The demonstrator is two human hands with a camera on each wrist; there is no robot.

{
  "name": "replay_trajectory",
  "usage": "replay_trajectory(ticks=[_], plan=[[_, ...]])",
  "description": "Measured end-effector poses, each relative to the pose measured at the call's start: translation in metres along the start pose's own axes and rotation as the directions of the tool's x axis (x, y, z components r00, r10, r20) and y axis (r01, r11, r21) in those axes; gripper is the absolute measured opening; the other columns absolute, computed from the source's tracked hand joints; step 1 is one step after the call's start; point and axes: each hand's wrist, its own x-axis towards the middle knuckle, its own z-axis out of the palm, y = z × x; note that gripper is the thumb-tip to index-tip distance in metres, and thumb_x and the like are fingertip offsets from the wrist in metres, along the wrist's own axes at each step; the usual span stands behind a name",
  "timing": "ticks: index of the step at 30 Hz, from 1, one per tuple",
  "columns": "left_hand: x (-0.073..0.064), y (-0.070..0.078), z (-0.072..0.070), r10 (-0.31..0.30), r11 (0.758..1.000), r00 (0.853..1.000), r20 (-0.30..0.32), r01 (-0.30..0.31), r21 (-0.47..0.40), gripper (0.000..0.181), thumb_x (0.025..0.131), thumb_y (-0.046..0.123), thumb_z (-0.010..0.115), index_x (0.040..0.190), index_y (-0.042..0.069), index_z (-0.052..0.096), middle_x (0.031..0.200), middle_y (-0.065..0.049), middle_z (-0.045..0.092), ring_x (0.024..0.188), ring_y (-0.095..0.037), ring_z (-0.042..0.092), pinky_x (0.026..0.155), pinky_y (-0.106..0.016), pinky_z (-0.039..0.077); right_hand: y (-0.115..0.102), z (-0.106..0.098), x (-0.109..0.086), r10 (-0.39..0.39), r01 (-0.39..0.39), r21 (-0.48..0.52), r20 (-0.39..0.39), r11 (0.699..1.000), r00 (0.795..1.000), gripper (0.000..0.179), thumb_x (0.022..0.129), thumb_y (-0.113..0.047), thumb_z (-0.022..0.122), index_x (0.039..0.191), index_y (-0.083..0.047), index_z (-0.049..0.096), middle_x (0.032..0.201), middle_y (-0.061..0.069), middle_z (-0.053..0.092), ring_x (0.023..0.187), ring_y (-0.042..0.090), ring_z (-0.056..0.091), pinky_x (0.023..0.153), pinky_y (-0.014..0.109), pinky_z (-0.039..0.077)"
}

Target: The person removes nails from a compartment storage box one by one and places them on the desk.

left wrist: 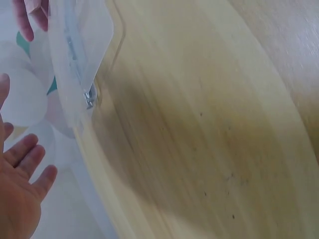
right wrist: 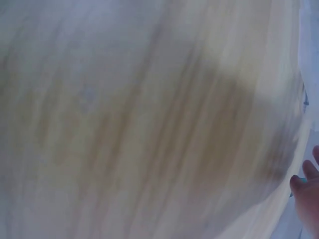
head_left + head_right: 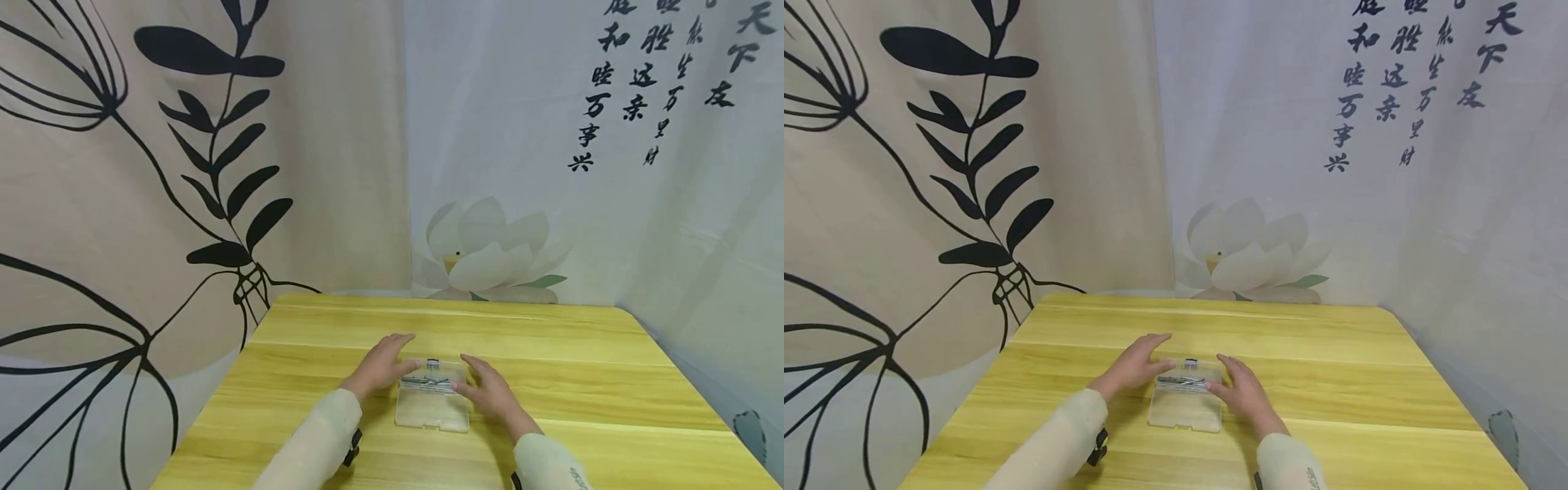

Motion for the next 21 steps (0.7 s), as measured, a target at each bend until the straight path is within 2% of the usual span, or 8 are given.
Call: replay_trajectory(ticks=[7, 15, 21], plan=[[0.002, 0.001, 0.005, -0.003, 0.998, 1.0, 0.01, 0.003, -0.06, 0.062, 0.097, 0.04, 0.064, 0.149, 0.011, 0.046, 0.151, -0.012, 0.043, 0.139, -0.034, 0.038, 0.11, -0.053, 0.032, -0.002, 0.005, 0.0, -0.013, 0.013, 0.014, 0.006, 1.0, 1.0, 0.068, 0.092, -0.031, 0.072, 0.149, -0.006, 0.044, 0.151, 0.022, 0.041, 0.138, 0.045, 0.035, 0.11, 0.062, 0.026], [0.004, 0.0, 0.011, 0.004, 0.998, 1.0, 0.018, -0.003, -0.059, 0.056, 0.097, 0.036, 0.066, 0.143, 0.01, 0.052, 0.147, -0.011, 0.048, 0.136, -0.032, 0.043, 0.108, -0.052, 0.035, -0.001, 0.009, -0.002, 0.018, -0.018, -0.001, 0.003, 1.0, 1.0, 0.069, 0.092, -0.034, 0.072, 0.148, -0.005, 0.044, 0.15, 0.021, 0.042, 0.138, 0.045, 0.035, 0.11, 0.062, 0.026], [0.004, 0.003, 0.013, 0.014, 0.997, 0.999, 0.032, -0.012, -0.078, 0.052, 0.097, 0.033, 0.067, 0.141, 0.008, 0.055, 0.14, -0.01, 0.054, 0.127, -0.032, 0.051, 0.103, -0.049, 0.042, 0.004, 0.009, -0.003, 0.018, -0.018, 0.001, 0.008, 1.0, 1.0, 0.069, 0.092, -0.036, 0.071, 0.148, -0.005, 0.046, 0.149, 0.021, 0.043, 0.137, 0.045, 0.036, 0.109, 0.062, 0.027]])
